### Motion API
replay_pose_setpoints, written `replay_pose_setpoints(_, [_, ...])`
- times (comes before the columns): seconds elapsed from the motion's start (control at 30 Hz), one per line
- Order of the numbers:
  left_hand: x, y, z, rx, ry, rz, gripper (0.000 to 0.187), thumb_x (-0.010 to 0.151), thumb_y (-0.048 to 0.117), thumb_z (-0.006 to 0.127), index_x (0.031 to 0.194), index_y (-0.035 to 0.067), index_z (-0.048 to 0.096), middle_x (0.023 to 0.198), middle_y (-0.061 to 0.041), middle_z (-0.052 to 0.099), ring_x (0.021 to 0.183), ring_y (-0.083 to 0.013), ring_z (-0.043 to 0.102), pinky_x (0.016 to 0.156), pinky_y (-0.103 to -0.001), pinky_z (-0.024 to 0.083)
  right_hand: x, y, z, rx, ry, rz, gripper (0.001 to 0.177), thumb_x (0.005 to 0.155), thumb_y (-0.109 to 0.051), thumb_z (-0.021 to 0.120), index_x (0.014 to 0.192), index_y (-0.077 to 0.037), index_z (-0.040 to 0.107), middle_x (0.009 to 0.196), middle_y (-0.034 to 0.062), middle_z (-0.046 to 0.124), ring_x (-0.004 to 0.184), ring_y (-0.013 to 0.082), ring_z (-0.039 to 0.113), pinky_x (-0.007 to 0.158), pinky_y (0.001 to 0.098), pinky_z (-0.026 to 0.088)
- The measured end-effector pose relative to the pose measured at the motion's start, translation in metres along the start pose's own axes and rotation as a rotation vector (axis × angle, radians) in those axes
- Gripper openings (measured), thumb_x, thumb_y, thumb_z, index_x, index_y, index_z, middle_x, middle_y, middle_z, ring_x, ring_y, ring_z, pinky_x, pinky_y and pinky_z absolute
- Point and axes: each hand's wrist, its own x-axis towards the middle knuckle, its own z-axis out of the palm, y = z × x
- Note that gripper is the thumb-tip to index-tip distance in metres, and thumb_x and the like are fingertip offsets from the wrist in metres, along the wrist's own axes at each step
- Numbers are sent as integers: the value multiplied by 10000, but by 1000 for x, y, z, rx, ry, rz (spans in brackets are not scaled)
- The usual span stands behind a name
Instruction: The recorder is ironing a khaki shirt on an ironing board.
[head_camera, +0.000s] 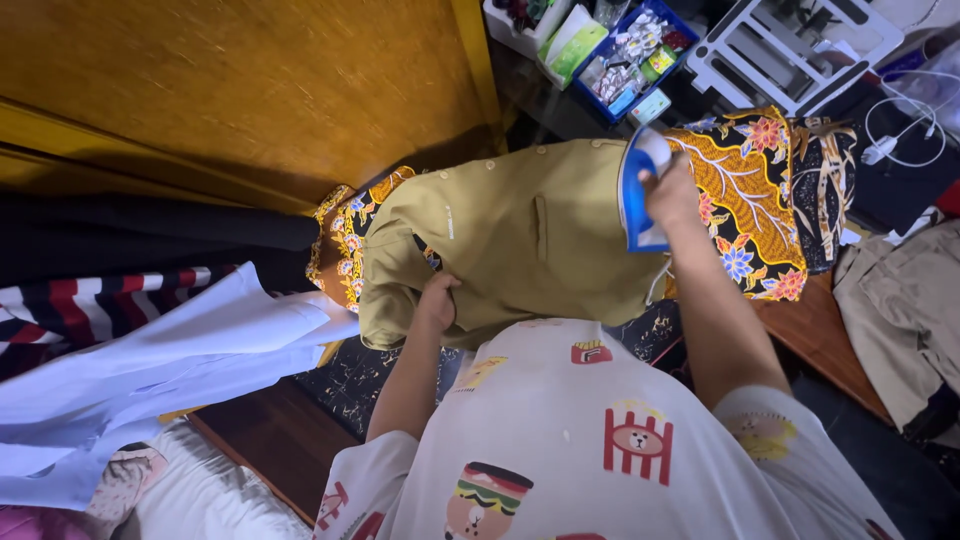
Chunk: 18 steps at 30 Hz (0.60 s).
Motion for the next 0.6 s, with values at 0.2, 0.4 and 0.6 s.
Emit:
replay_pose_setpoints(0.2, [-30,22,39,37,66,-27,299,834,44,578,1120,5,655,1168,-124,674,1103,-299,625,1017,-445,512,-45,-40,-34,310,-321,171,747,1050,-483,653,1416,84,334,918,280,727,589,291,693,583,369,557])
replay_pose_setpoints(0.4, [-24,19,37,17,37,-6,303,842,42,570,1129,17,665,1170,-119,693,1096,-278,644,1002,-414,519,-130,-73,-18,419,-241,-9,742,987,-401,640,1509,24,326,901,216,703,592,281,713,601,391,575])
replay_pose_setpoints(0.6, [-7,1,21,18,103,55,198,858,21,584,1043,-3,648,1080,-136,694,1010,-288,663,940,-430,551,-81,-98,-23,446,-198,140,809,971,-385,660,1528,50,265,871,273,706,585,333,692,581,445,559])
